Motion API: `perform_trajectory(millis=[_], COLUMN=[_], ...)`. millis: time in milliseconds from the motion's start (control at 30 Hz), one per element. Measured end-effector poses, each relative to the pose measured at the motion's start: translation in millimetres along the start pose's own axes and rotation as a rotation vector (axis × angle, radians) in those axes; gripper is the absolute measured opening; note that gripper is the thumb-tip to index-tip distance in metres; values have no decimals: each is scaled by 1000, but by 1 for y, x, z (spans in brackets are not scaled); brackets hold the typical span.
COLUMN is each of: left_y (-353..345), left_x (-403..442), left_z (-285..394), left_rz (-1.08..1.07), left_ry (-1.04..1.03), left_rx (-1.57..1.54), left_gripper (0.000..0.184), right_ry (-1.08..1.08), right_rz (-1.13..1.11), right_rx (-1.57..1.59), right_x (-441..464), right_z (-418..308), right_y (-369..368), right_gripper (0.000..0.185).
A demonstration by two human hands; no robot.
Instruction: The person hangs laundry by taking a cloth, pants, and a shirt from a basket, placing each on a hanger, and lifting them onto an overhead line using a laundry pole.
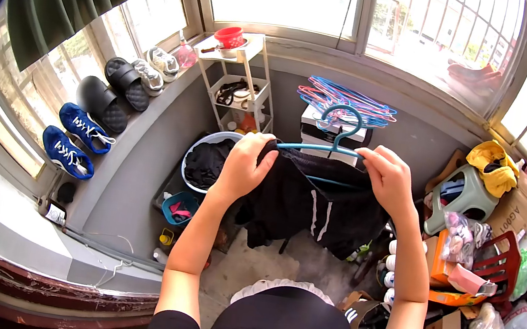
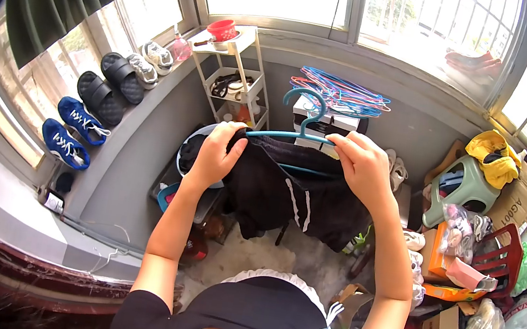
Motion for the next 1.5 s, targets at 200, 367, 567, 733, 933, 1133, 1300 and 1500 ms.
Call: perform_trajectory(millis=[200, 367, 567, 733, 933, 1133, 1300, 1500], left_y=[0, 16, 24, 36, 55, 71, 66, 60], left_x=[9, 5, -2, -8, -14, -8, -14, -32], left_z=[-8, -22, -31, -39, -40, -25, -9, -26], left_rz=[99, 220, 270, 258, 275, 142, 72, 52], left_ry=[116, 147, 150, 206, 95, 3, -121, 3], left_rx=[35, 105, 163, 191, 199, 337, 301, 141], left_gripper=[23, 26, 26, 26, 24, 24, 27, 17], right_ry=[-59, -92, -224, -89, -184, -194, -221, -230], right_rz=[7, 4, -22, 35, -19, 23, -10, -32], right_rx=[76, 46, 174, 158, 209, 271, 298, 296], right_x=[1, -4, -13, -9, -14, -21, -27, -38], right_z=[6, 27, 51, 22, 18, 11, -2, -19], right_y=[-3, 7, -3, -7, -43, -72, -98, -117], right_gripper=[14, 14, 20, 31, 14, 10, 10, 13])
Point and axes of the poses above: each hand's wrist, its own x-axis towards the middle knuckle, its own y-axis out of the back of the hand, z = x × y, the point moved 7 cm from there along x, towards the middle knuckle, and after that the axes turned 12 degrees about z, right-handed, at the moved point
